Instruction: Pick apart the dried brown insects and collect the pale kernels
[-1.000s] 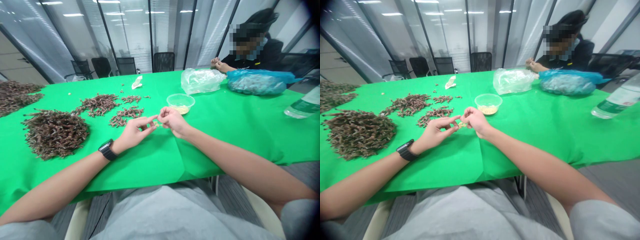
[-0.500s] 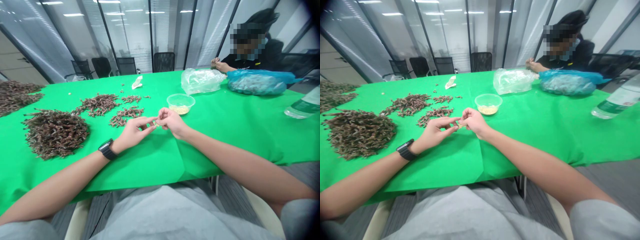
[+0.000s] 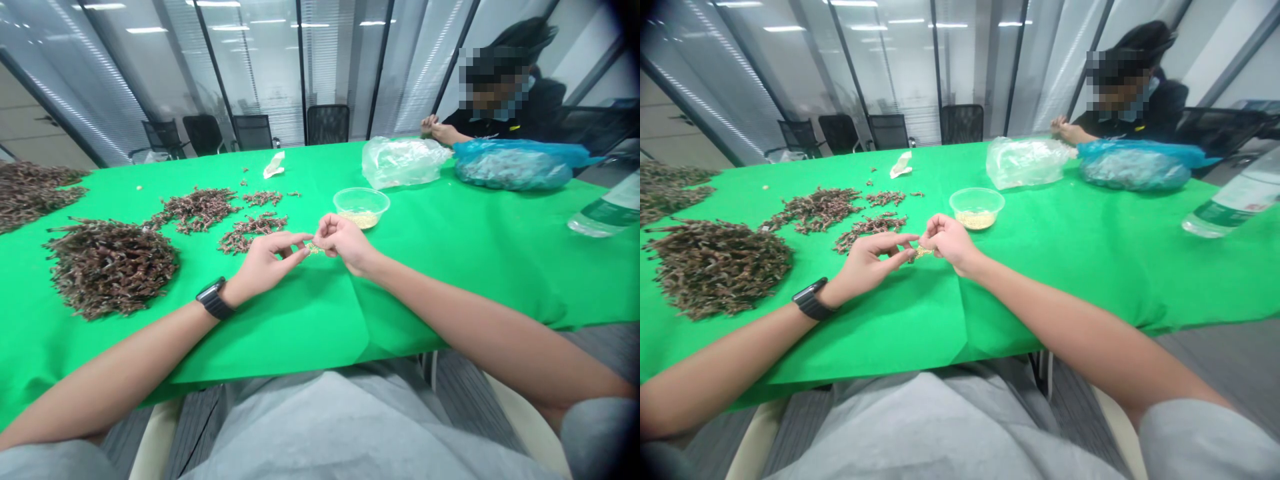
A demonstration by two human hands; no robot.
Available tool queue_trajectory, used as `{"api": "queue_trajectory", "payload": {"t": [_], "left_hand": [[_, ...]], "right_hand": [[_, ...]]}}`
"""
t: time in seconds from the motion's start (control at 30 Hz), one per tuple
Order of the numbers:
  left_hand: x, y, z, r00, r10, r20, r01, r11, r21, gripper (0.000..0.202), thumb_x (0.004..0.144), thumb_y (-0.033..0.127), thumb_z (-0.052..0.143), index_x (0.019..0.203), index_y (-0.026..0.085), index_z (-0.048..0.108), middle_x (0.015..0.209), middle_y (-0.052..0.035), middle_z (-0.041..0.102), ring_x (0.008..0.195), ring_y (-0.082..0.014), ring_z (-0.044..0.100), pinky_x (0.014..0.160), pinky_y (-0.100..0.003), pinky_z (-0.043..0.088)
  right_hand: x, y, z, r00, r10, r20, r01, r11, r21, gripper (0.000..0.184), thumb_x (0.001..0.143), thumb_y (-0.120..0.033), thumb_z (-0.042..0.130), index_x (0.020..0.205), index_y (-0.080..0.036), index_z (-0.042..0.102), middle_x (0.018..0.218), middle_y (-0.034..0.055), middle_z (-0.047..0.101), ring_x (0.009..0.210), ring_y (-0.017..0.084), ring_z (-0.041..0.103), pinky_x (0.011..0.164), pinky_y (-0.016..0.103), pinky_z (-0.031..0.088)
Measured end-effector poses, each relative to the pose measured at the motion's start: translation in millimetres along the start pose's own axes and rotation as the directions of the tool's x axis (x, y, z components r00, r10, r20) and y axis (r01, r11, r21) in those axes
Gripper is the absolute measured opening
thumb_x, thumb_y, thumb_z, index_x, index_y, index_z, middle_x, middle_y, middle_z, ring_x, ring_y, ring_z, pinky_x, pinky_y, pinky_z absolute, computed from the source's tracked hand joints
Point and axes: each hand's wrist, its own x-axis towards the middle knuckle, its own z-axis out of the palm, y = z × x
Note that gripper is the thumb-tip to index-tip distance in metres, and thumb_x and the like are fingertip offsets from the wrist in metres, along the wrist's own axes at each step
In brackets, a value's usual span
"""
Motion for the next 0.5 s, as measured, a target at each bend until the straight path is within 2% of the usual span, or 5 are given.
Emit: {"api": "queue_trajectory", "payload": {"t": [0.5], "left_hand": [[-0.1,1.2,-0.7,1.0,-0.005,0.003,0.005,1.0,0.0,0.033,0.094,0.042,0.066,0.116,0.02,0.078,0.089,-0.0051,0.076,0.063,-0.0106,0.057,0.061,-0.023,0.046]], "right_hand": [[0.5,-1.0,0.0,1.0,0.0,-0.025,0.0,1.0,-0.002,0.037,0.052,-0.018,0.081,0.072,-0.021,0.05,0.061,-0.008,0.052,0.05,0.006,0.039,0.042,0.021,0.027]]}}
